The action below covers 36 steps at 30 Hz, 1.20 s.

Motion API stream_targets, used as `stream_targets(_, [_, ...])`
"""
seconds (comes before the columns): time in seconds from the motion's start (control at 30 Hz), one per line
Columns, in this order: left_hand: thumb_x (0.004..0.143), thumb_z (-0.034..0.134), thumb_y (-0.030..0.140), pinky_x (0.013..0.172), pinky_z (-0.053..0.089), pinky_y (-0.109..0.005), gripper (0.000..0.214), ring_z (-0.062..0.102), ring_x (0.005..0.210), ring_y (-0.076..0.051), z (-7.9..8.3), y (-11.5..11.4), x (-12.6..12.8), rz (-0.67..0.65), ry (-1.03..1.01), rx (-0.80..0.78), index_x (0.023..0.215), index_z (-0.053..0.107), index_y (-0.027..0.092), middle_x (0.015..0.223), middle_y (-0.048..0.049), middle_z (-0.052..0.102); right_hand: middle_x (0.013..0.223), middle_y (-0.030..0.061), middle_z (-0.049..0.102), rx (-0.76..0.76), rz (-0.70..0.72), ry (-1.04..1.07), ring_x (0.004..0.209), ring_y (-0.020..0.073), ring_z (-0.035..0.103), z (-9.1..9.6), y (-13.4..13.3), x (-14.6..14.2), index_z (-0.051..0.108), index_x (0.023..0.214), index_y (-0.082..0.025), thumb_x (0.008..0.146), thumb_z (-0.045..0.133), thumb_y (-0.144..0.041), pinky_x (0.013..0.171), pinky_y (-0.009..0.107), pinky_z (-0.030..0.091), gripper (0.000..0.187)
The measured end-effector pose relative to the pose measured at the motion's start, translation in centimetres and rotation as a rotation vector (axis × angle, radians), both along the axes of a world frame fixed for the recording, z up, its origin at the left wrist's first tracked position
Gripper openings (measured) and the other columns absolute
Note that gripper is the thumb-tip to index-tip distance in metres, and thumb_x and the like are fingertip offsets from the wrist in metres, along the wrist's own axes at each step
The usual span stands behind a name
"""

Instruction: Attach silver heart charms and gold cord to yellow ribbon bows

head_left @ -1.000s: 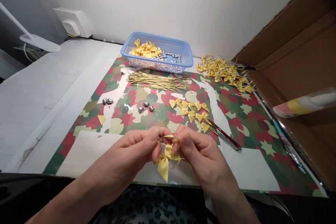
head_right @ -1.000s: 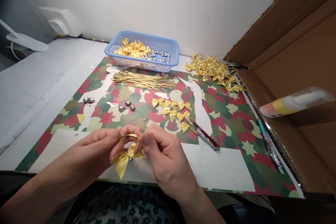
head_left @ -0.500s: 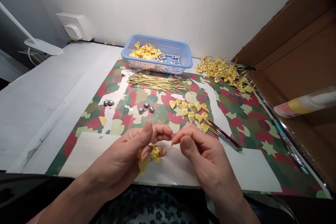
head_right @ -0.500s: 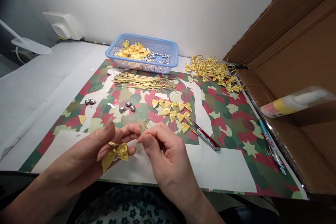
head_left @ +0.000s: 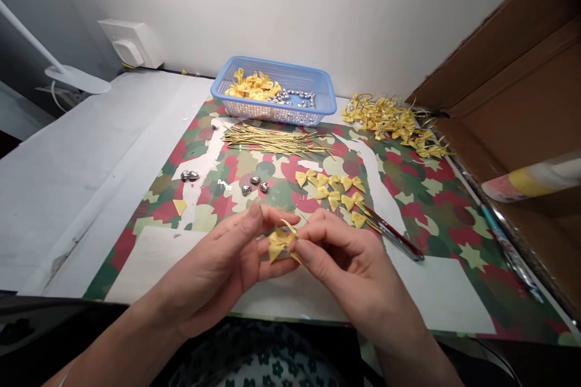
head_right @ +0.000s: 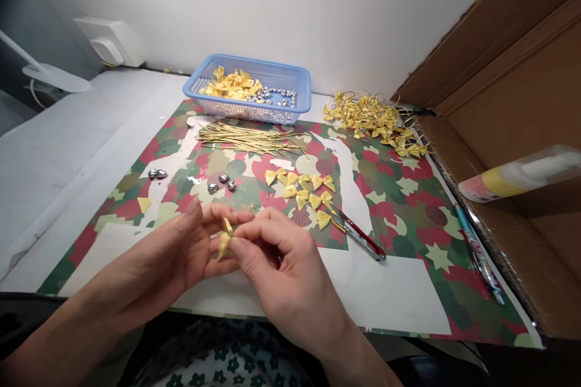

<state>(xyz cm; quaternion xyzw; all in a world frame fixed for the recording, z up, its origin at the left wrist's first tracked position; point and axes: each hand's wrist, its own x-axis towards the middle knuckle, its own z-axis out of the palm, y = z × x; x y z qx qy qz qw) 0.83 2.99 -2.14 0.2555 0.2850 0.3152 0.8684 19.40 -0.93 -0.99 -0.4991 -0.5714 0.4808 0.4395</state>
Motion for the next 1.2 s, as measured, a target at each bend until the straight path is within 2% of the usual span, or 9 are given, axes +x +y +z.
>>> stream_targets(0.13, [0.099, 0.077, 0.034, 0.1, 0.059, -0.031, 0.019, 0.07, 0.111, -0.02, -0.2, -0.3, -0.5, -0.013, 0.124, 0.01, 0.116, 0.076, 0.026, 0.121, -0.0042, 0.073, 0.074, -0.0011, 0.058, -0.041, 0.029, -0.008, 0.07, 0.0137, 0.051, 0.2, 0.4, 0.6, 0.07, 0.077, -0.021, 0.1, 0.063, -0.03, 0.065, 0.028, 0.042, 0.025])
stream_targets(0.23, [0.095, 0.083, 0.024, 0.096, 0.058, -0.022, 0.02, 0.072, 0.108, -0.016, -0.3, -0.5, -0.4, -0.002, 0.218, 0.162, 0.115, 0.078, 0.029, 0.117, -0.0014, 0.077, 0.076, -0.0004, 0.059, -0.011, 0.025, -0.059, 0.072, 0.0143, 0.053, 0.2, 0.5, 0.9, 0.071, 0.078, -0.021, 0.101, 0.062, -0.029, 0.068, 0.029, 0.043, 0.026])
stream_targets(0.37, [0.096, 0.082, 0.025, 0.097, 0.058, -0.021, 0.013, 0.074, 0.109, -0.017, 0.0, -0.7, -0.3, 0.036, 0.328, 0.344, 0.109, 0.082, 0.03, 0.112, 0.0003, 0.08, 0.083, -0.0002, 0.062, 0.073, -0.061, -0.128, 0.075, 0.0144, 0.056, -0.1, 0.0, 1.4, 0.077, 0.096, -0.026, 0.103, 0.061, -0.025, 0.066, 0.027, 0.045, 0.017])
stream_targets(0.5, [0.096, 0.081, 0.027, 0.1, 0.059, -0.02, 0.012, 0.074, 0.118, -0.02, 0.3, -0.9, -0.6, 0.113, 0.447, 0.449, 0.106, 0.085, 0.032, 0.122, 0.0008, 0.081, 0.082, -0.0025, 0.058, 0.214, -0.144, -0.246, 0.07, 0.0124, 0.055, -0.5, -1.2, 1.5, 0.074, 0.102, -0.029, 0.1, 0.068, -0.019, 0.062, 0.024, 0.047, 0.012])
stream_targets(0.63, [0.095, 0.08, 0.023, 0.103, 0.058, -0.017, 0.012, 0.07, 0.129, -0.021, 0.3, -1.0, -0.8, 0.17, 0.541, 0.547, 0.1, 0.087, 0.031, 0.12, -0.0006, 0.083, 0.086, -0.0019, 0.059, 0.439, -0.189, -0.44, 0.062, 0.0099, 0.051, -0.8, -2.0, 0.7, 0.07, 0.102, -0.024, 0.092, 0.073, -0.009, 0.054, 0.023, 0.044, 0.018])
stream_targets(0.73, [0.092, 0.079, 0.019, 0.101, 0.059, -0.017, 0.015, 0.072, 0.127, -0.021, 0.4, -1.2, -0.5, 0.198, 0.571, 0.588, 0.097, 0.088, 0.03, 0.118, -0.0014, 0.083, 0.087, 0.0003, 0.059, 0.554, -0.207, -0.512, 0.064, 0.0096, 0.054, -1.1, -1.8, 0.0, 0.069, 0.105, -0.019, 0.095, 0.065, -0.003, 0.053, 0.022, 0.046, 0.02])
stream_targets(0.9, [0.088, 0.075, 0.01, 0.091, 0.062, -0.013, 0.023, 0.078, 0.113, -0.018, 0.7, -1.7, -0.1, 0.239, 0.588, 0.68, 0.096, 0.087, 0.028, 0.117, -0.0019, 0.082, 0.086, 0.0029, 0.06, 0.624, -0.215, -0.572, 0.07, 0.0112, 0.059, -1.5, -1.6, -0.5, 0.07, 0.104, -0.014, 0.096, 0.06, 0.002, 0.063, 0.021, 0.053, 0.021])
stream_targets(1.07, [0.09, 0.071, 0.008, 0.086, 0.064, -0.014, 0.023, 0.079, 0.109, -0.019, 0.7, -1.7, -0.2, 0.188, 0.63, 0.782, 0.096, 0.084, 0.025, 0.116, -0.0035, 0.08, 0.086, 0.0041, 0.061, 0.714, -0.257, -0.695, 0.073, 0.0148, 0.063, -1.8, -2.1, -0.7, 0.069, 0.111, -0.015, 0.098, 0.058, 0.001, 0.064, 0.026, 0.053, 0.024])
stream_targets(1.2, [0.09, 0.07, 0.006, 0.091, 0.064, -0.015, 0.027, 0.079, 0.109, -0.018, 0.9, -1.5, -0.4, 0.166, 0.56, 0.725, 0.101, 0.082, 0.027, 0.113, -0.0013, 0.08, 0.089, 0.0033, 0.062, 0.653, -0.215, -0.649, 0.073, 0.0136, 0.064, -1.4, -2.1, -0.2, 0.07, 0.115, -0.017, 0.099, 0.059, -0.001, 0.062, 0.025, 0.053, 0.026])
